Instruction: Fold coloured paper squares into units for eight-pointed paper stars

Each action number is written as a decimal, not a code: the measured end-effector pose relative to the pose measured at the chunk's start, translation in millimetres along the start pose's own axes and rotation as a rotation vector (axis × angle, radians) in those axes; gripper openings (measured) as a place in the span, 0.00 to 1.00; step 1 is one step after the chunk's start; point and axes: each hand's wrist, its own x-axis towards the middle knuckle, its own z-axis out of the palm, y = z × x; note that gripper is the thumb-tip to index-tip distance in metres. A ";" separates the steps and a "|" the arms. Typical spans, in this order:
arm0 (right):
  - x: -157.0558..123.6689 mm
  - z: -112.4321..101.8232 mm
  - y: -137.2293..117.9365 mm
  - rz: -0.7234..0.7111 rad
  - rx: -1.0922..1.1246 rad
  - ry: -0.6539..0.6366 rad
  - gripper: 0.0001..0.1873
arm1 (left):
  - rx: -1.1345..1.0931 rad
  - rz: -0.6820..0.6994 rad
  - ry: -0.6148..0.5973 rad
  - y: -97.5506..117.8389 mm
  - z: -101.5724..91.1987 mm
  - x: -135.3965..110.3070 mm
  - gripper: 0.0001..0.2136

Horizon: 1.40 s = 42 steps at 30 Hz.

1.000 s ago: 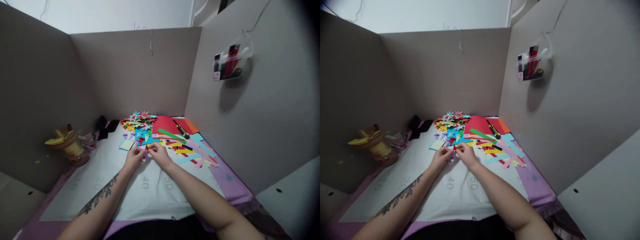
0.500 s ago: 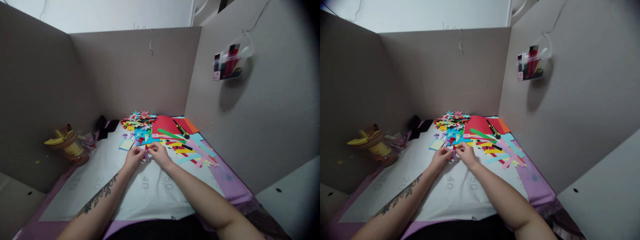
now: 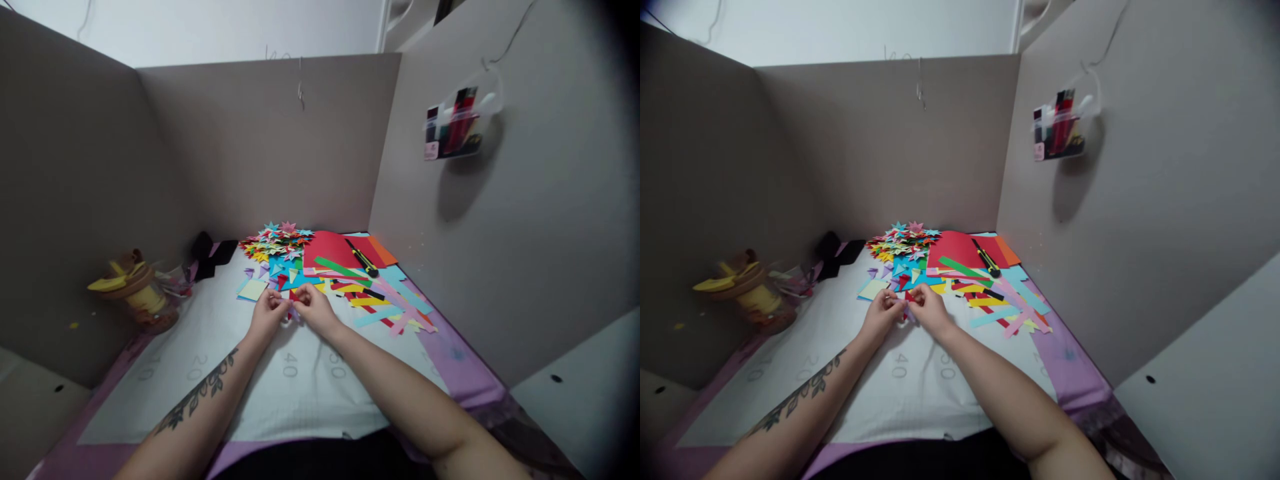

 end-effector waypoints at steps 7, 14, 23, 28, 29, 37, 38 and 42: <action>1.7 -3.5 1.0 -0.007 -0.025 -0.012 0.07 | 0.020 -0.003 0.011 2.1 -2.0 -0.6 0.10; 0.3 -4.6 -5.2 0.013 -0.022 -0.005 0.07 | 0.040 0.005 -0.019 -0.8 -1.6 -0.2 0.14; 1.4 -2.3 3.5 0.044 0.040 -0.073 0.16 | 0.047 0.018 -0.030 -0.1 -1.1 -0.9 0.16; 2.6 -2.3 11.3 0.066 0.046 -0.117 0.21 | 0.046 0.035 -0.007 -3.3 -3.0 1.3 0.15; 2.7 -2.4 11.7 0.073 0.047 -0.125 0.22 | 0.045 0.039 -0.001 -3.8 -3.6 1.7 0.15; 3.5 -4.6 7.2 0.076 -0.053 -0.074 0.09 | 0.052 0.055 0.016 -4.8 -4.4 2.5 0.14; 3.4 -5.2 7.4 0.075 -0.071 -0.080 0.05 | 0.056 0.058 0.016 -4.4 -4.0 2.2 0.13; 2.6 -6.1 10.4 0.072 -0.141 -0.094 0.07 | 0.081 0.070 0.014 -1.5 -2.9 0.6 0.12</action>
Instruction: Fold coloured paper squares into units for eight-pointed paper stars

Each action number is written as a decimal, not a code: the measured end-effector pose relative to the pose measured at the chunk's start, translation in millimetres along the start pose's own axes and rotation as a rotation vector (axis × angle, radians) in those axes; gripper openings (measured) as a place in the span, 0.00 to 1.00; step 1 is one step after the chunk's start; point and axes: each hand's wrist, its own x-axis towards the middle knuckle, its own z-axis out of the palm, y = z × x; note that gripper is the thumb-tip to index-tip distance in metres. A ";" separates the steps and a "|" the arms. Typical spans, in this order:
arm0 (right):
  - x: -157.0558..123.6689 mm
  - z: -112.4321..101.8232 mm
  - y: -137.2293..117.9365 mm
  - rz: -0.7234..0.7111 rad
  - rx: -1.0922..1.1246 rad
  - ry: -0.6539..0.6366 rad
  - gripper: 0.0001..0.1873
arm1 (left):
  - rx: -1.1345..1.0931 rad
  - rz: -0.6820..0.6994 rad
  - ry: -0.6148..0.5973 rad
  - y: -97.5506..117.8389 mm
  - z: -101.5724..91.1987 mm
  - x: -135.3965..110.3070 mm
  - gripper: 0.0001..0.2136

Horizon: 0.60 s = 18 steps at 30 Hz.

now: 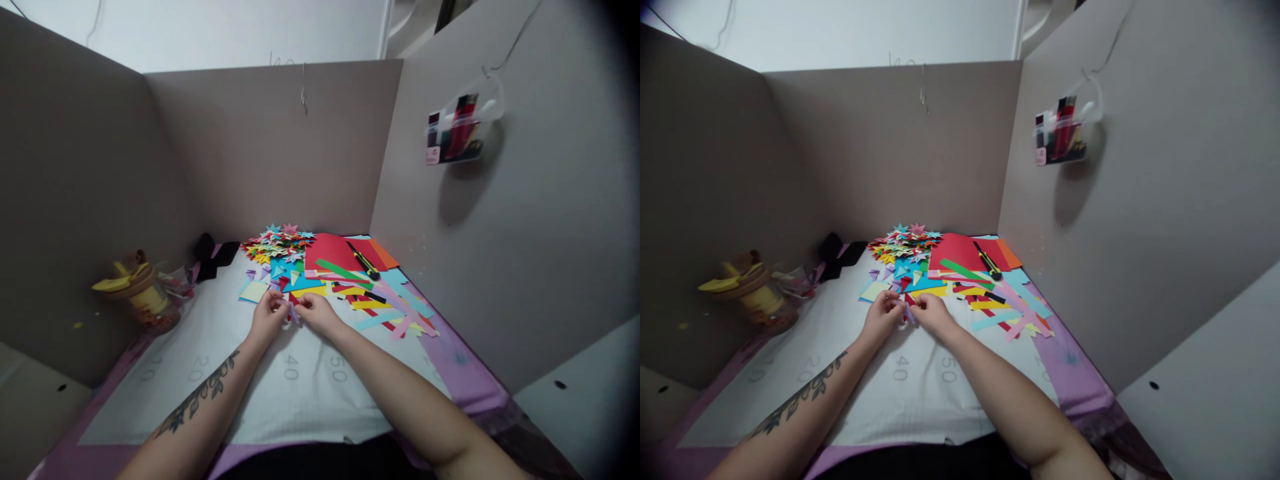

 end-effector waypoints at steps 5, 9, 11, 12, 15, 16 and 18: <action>0.2 1.2 1.6 -0.012 -0.061 0.008 0.07 | 0.042 0.019 0.004 3.7 0.9 -2.0 0.11; 1.6 -1.3 -1.0 -0.050 -0.135 0.051 0.09 | 0.090 0.064 0.012 6.3 0.8 -2.0 0.11; 2.5 -3.0 -2.4 -0.073 -0.173 0.077 0.09 | 0.122 0.097 0.019 7.7 0.0 -1.6 0.09; 2.8 -3.6 -2.9 -0.085 -0.191 0.087 0.09 | 0.142 0.112 0.022 8.3 -0.6 -1.5 0.08; 3.2 -4.0 -3.0 -0.118 -0.235 0.096 0.08 | 0.213 0.156 0.027 9.4 -2.3 -2.0 0.05; 3.2 -3.6 -2.7 -0.127 -0.247 0.096 0.07 | 0.236 0.171 0.024 9.4 -2.7 -2.4 0.05; 3.0 -2.8 -1.9 -0.142 -0.270 0.096 0.05 | 0.273 0.203 0.014 9.1 -3.0 -3.2 0.04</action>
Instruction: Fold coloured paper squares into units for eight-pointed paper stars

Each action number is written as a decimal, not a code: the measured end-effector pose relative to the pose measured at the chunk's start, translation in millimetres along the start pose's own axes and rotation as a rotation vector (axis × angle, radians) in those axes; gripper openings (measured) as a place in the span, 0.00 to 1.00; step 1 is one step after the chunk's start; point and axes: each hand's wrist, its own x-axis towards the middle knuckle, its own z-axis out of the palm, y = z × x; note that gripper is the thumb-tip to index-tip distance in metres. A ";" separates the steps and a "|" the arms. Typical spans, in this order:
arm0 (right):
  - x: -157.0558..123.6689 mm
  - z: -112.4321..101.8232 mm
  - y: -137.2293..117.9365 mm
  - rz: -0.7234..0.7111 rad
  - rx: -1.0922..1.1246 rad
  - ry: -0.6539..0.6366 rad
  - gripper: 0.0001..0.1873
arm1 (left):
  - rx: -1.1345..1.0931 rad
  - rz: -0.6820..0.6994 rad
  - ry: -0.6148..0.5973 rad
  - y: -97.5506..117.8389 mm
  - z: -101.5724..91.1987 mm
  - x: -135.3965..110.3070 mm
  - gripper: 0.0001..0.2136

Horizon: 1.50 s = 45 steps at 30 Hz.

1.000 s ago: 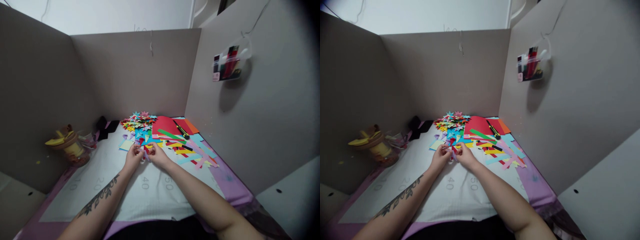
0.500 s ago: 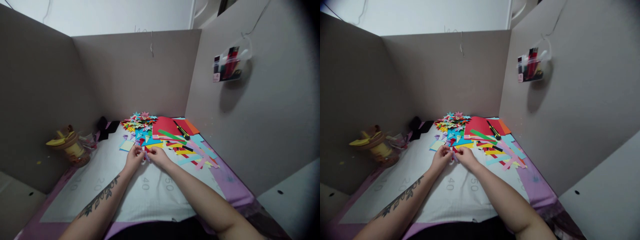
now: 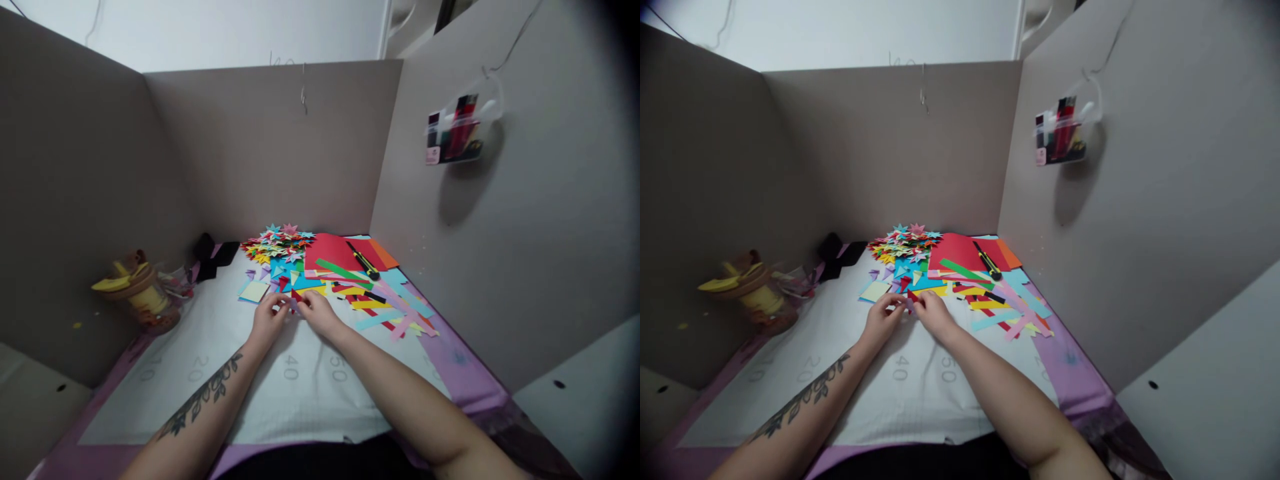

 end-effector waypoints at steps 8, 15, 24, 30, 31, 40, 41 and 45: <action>-0.4 -0.3 0.7 -0.019 -0.079 -0.006 0.06 | 0.057 0.065 0.002 -2.2 0.8 -1.4 0.07; -0.8 -0.6 2.9 -0.041 -0.117 -0.009 0.06 | 0.067 0.091 0.002 -3.5 1.2 -1.1 0.06; -1.3 -2.9 -3.3 -0.061 -0.114 0.000 0.06 | 0.094 0.115 -0.001 0.1 0.7 -1.9 0.05; -1.5 -2.9 -4.1 -0.070 -0.113 -0.012 0.06 | 0.142 0.155 -0.018 -4.3 -0.5 -1.1 0.04; -1.3 -2.8 -3.7 -0.070 -0.114 -0.013 0.06 | 0.148 0.161 -0.028 -5.3 -0.6 -0.9 0.04; -1.3 -3.9 -4.3 -0.073 -0.112 -0.025 0.06 | 0.176 0.191 -0.062 -12.1 -1.1 1.2 0.03; -1.5 -4.2 -4.6 -0.073 -0.111 -0.027 0.06 | 0.181 0.194 -0.058 -12.1 -1.3 1.3 0.04; -2.0 -4.5 -5.5 -0.077 -0.107 -0.038 0.06 | 0.208 0.205 -0.058 -11.8 -2.1 1.5 0.06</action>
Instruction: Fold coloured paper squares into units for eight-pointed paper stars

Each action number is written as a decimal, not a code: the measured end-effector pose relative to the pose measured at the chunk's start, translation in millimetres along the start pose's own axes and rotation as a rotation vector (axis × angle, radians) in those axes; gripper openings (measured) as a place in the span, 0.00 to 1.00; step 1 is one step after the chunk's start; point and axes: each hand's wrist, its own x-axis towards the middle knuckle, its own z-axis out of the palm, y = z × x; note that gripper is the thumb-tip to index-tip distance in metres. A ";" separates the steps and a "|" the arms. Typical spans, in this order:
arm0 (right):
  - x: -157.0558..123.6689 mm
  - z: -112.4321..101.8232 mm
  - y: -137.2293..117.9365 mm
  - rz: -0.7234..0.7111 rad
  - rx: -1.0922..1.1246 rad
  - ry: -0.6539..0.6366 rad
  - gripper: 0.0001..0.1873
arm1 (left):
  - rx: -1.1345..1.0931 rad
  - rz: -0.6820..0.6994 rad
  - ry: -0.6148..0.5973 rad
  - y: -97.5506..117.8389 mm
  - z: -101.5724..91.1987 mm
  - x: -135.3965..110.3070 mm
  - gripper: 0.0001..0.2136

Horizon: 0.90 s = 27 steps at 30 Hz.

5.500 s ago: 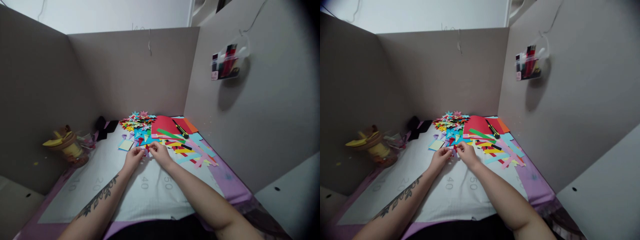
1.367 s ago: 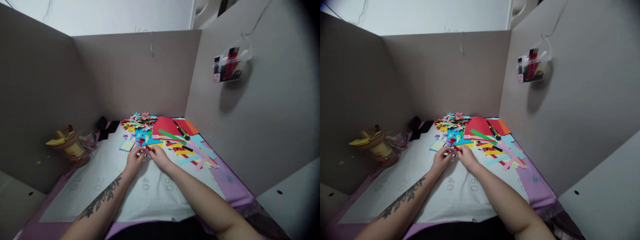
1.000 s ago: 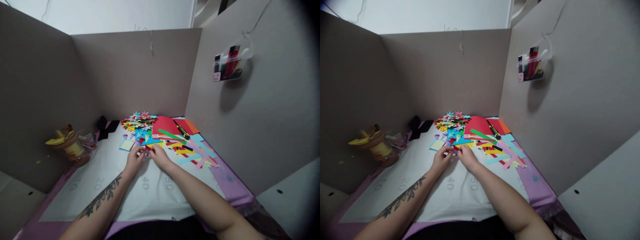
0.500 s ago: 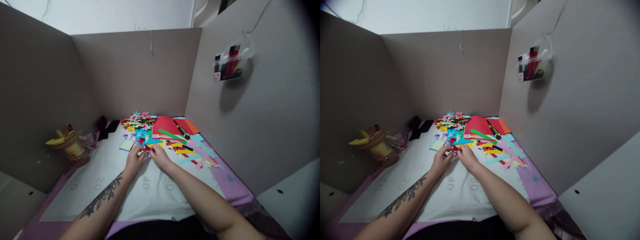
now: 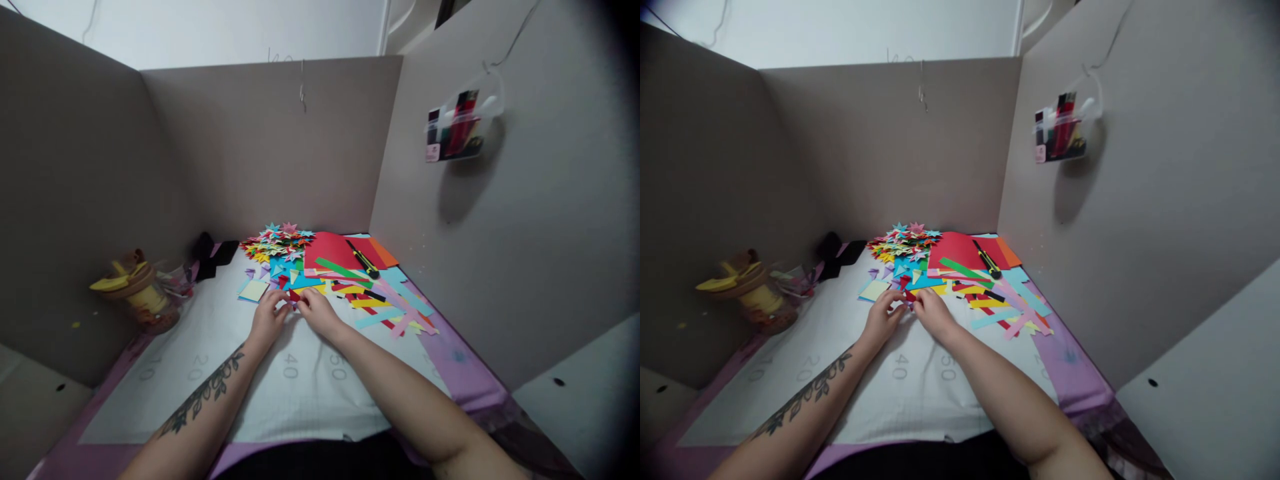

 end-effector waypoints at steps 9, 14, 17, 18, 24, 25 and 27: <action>0.1 0.1 -1.4 0.000 0.005 -0.018 0.05 | 0.001 -0.002 -0.022 0.4 -0.8 0.6 0.02; 0.6 1.2 -0.9 -0.005 0.011 -0.010 0.06 | -0.041 -0.046 -0.003 2.7 -0.3 2.0 0.03; 0.0 3.1 -0.5 -0.019 0.017 -0.016 0.07 | -0.058 -0.089 0.024 3.7 0.0 2.7 0.03; -0.3 3.7 -0.4 -0.023 0.018 -0.021 0.07 | -0.061 -0.101 0.037 3.9 -0.1 2.8 0.03; -1.1 4.3 -0.7 -0.018 0.020 -0.027 0.06 | -0.082 -0.111 0.058 2.8 -1.7 3.1 0.01; -1.1 4.1 -0.7 -0.015 0.020 -0.024 0.06 | -0.086 -0.106 0.048 2.4 -2.0 3.0 0.02; -1.0 3.6 -0.5 -0.010 0.019 -0.019 0.06 | -0.094 -0.101 0.032 1.5 -2.6 2.8 0.04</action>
